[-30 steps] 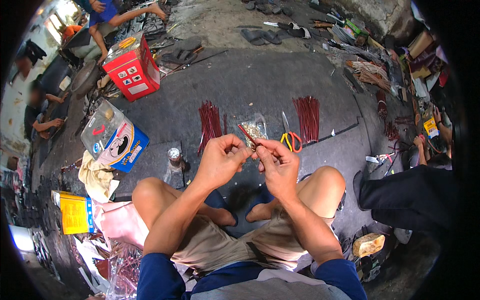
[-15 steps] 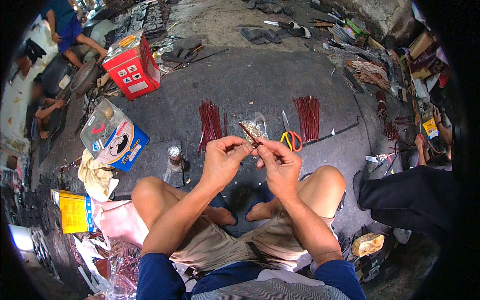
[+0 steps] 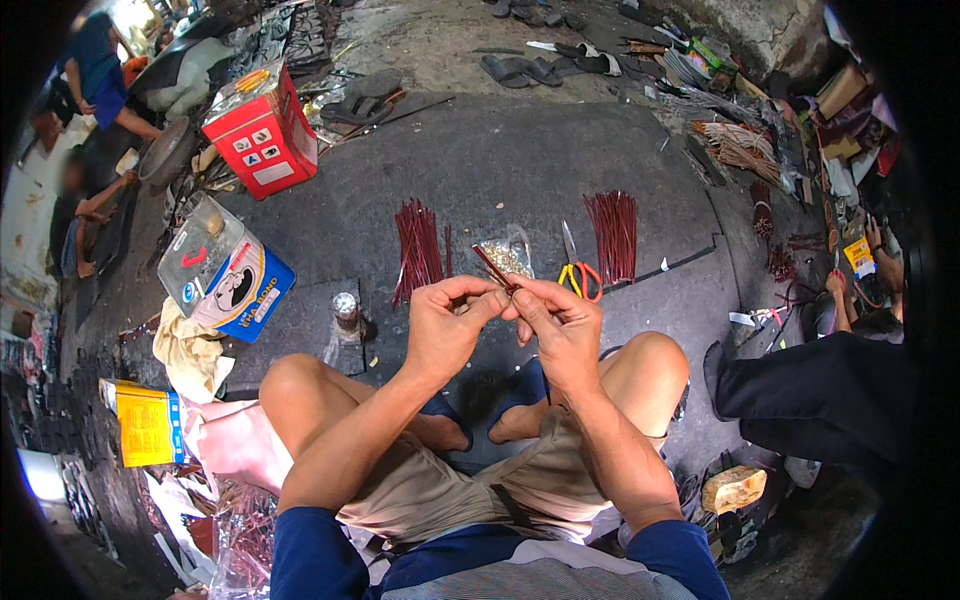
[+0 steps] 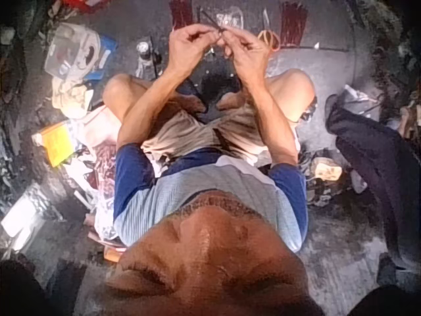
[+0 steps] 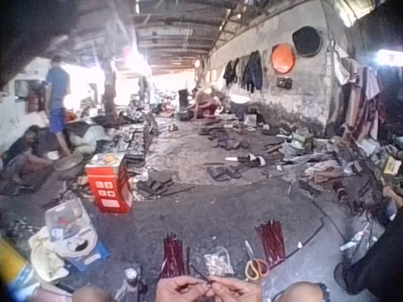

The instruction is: The person sits on the floor and assembles small decorative items by inserting tiny metallic pieces onto thin red sticks. They handle the sticks and metallic pieces by hand, repeatedly picking up components and attaching them to form small decorative units.

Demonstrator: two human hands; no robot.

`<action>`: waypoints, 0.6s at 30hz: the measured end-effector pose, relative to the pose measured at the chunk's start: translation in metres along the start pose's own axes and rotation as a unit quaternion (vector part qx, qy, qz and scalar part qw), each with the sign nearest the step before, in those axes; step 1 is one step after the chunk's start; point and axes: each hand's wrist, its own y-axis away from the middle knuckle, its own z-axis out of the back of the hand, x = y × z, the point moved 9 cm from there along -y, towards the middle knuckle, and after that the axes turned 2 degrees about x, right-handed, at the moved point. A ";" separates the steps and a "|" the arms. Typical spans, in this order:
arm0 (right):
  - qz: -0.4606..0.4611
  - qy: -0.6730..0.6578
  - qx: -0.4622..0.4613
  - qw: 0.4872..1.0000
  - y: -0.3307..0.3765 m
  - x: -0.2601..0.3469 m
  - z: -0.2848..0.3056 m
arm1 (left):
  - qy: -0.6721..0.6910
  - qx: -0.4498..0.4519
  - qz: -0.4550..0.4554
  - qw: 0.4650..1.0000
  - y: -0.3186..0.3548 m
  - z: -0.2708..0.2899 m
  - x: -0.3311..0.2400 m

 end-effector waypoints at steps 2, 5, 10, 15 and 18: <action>-0.005 -0.001 -0.002 1.000 0.000 -0.001 0.002 | -0.018 0.003 0.008 1.000 0.000 0.001 -0.002; -0.032 -0.012 0.000 0.999 0.001 -0.003 0.003 | -0.047 -0.001 0.016 0.999 0.000 0.004 -0.001; -0.079 -0.049 0.006 0.996 0.001 -0.012 0.006 | -0.061 -0.012 0.034 0.997 0.000 0.005 0.007; -0.141 -0.082 0.010 0.987 0.003 -0.017 0.005 | -0.079 -0.012 0.035 0.996 0.000 0.007 0.010; -0.159 -0.074 0.011 0.984 0.002 -0.020 0.008 | -0.105 -0.011 0.044 0.993 -0.001 0.007 0.006</action>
